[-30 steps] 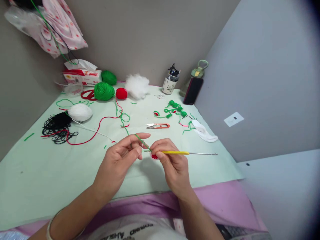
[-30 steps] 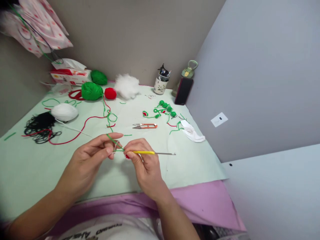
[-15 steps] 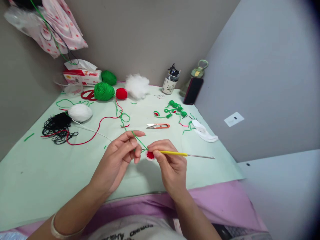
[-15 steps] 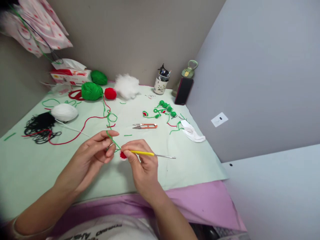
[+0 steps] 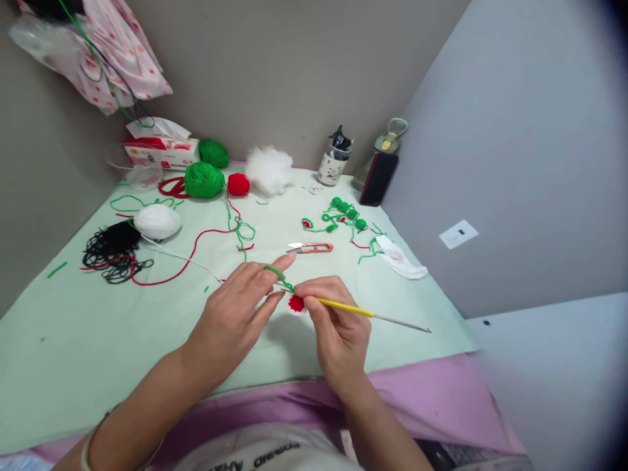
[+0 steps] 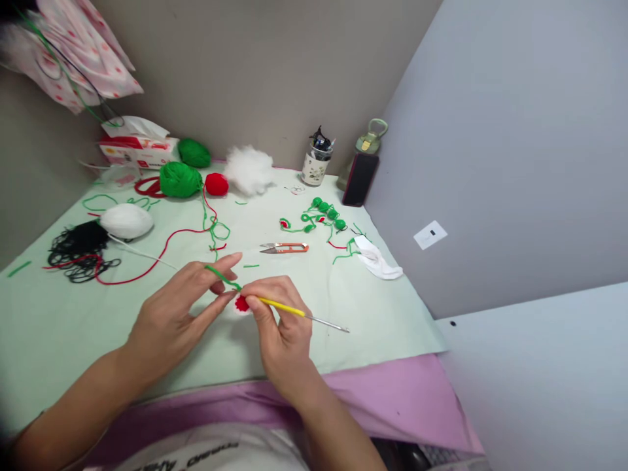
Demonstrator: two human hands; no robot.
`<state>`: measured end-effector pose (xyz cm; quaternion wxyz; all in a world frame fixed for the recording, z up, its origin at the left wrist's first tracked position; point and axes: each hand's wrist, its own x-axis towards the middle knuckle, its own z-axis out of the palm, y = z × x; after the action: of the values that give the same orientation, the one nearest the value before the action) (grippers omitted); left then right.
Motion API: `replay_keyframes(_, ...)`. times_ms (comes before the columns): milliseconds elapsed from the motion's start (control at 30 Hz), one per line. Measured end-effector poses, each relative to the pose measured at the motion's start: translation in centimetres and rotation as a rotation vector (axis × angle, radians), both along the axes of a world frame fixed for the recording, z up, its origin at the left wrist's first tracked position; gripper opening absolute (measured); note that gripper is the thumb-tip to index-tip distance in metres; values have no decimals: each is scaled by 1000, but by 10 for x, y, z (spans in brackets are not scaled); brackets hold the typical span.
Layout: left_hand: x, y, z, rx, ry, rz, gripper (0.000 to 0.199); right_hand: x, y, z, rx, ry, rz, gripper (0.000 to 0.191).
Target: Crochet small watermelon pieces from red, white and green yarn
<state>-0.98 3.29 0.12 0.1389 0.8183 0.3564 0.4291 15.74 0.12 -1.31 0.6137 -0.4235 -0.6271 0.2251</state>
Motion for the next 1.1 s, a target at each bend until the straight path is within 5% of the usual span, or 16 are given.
replay_keyframes(200,-6,3,7,-46,4,-81,40,3,0,-1,3,0,39,20)
replay_keyframes(367,-2,-2,3,-108,-126,9,24,1,-2,-2,47,-71,-6,24)
replay_keyframes(533,6,-14,-2,-468,-415,118,25,-3,-8,-2,159,-162,-100,32)
replay_keyframes(700,15,-16,-6,-902,-799,-3,30,-6,-10,-4,190,-157,-114,32)
replay_keyframes(833,21,-12,-5,-1027,-980,-59,32,-5,-9,-5,197,-172,-121,34)
replay_keyframes(1100,24,-22,-3,-1149,-1032,-163,27,-3,-8,-9,285,-248,-154,46)
